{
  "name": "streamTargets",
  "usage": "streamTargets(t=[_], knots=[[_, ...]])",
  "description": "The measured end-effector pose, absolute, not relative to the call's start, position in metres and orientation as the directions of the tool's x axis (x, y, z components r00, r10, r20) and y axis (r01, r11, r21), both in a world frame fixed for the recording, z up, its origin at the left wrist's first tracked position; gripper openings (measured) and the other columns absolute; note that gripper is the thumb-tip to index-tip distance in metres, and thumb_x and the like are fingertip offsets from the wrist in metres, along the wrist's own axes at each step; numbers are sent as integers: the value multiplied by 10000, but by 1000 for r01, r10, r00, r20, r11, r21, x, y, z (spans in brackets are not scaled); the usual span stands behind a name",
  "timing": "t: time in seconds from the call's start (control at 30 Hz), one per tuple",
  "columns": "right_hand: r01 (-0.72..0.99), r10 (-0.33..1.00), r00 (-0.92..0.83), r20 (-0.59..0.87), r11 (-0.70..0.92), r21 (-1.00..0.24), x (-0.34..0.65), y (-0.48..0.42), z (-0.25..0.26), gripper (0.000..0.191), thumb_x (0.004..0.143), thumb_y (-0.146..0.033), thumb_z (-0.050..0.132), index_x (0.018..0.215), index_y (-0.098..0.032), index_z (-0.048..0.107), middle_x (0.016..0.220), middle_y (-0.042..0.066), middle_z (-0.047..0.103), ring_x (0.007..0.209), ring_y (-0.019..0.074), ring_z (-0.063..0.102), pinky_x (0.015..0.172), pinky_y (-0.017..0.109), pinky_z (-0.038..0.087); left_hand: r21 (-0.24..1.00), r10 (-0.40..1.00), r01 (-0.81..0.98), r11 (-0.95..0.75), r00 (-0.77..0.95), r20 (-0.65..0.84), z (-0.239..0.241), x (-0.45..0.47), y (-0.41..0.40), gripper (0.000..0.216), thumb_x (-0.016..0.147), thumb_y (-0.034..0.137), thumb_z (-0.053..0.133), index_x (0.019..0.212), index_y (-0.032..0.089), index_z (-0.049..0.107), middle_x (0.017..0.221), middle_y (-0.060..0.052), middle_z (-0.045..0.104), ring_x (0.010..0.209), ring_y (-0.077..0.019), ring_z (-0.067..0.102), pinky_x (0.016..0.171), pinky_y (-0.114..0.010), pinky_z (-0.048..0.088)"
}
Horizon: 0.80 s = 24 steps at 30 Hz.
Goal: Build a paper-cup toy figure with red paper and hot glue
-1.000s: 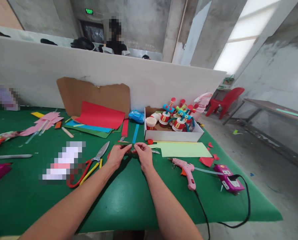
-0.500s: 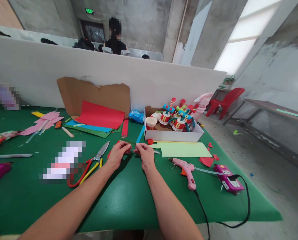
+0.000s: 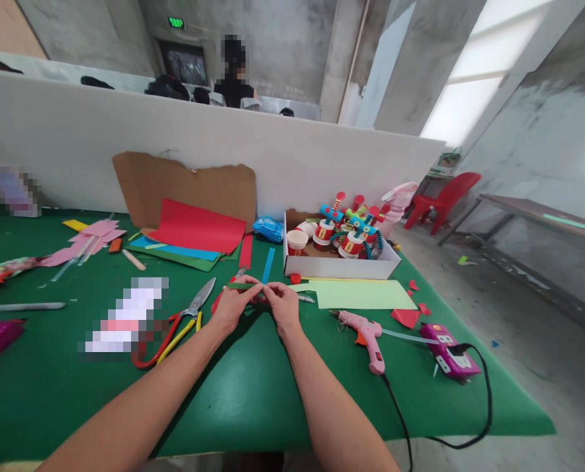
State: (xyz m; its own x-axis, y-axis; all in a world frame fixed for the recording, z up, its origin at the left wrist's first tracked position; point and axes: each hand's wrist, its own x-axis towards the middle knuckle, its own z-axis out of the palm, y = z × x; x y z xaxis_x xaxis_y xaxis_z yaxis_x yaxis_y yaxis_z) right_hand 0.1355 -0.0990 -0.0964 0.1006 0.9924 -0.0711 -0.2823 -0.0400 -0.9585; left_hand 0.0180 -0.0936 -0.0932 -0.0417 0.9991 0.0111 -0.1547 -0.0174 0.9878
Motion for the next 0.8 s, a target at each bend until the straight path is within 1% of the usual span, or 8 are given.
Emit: streamTargets(t=[0.13,0.27,0.43,0.63,0.7,0.8], knots=[[-259,995,88,-57,-32,-965,135,-100,-95,258,533,-385,809,644,-194,674,580,-39,642,517,121,578,572,253,467,988,991,-144,-63,-129,44,-92,16,-93,242,584,395,730,616,182,620,532,43,545,515,-104,481,513,-228,384],[-269,990,127,-52,-16,-963,140,-97,-93,280,535,-398,815,651,-193,663,578,-46,624,520,116,583,589,258,477,976,985,-208,-60,-168,25,-93,15,-91,286,584,428,746,633,169,631,519,40,545,517,-101,473,534,-232,373],[-305,983,174,-57,-1,-952,147,-95,-89,306,505,-400,836,647,-192,662,571,-52,607,518,99,575,595,247,484,947,976,-316,-64,-219,-8,-94,14,-87,372,554,483,773,695,162,650,575,29,577,551,-103,505,576,-240,409],[-315,964,263,-27,60,-947,149,-94,-89,332,501,-427,835,635,-184,653,558,-57,590,499,78,547,543,213,455,938,967,-331,-106,-254,20,-93,14,-87,367,563,491,762,659,167,618,581,30,561,558,-99,496,579,-237,405],[-342,950,312,-24,89,-936,151,-93,-89,352,495,-441,837,641,-185,645,552,-62,578,490,74,531,525,210,450,926,960,-360,-116,-280,12,-92,13,-86,362,557,479,762,659,164,614,578,31,561,554,-94,492,573,-230,402],[-430,932,359,-60,108,-897,153,-92,-88,386,469,-442,849,673,-190,639,543,-68,561,495,85,528,536,229,477,915,953,-384,-124,-302,3,-89,11,-87,359,557,465,762,669,161,609,576,32,567,541,-85,488,562,-218,399]])
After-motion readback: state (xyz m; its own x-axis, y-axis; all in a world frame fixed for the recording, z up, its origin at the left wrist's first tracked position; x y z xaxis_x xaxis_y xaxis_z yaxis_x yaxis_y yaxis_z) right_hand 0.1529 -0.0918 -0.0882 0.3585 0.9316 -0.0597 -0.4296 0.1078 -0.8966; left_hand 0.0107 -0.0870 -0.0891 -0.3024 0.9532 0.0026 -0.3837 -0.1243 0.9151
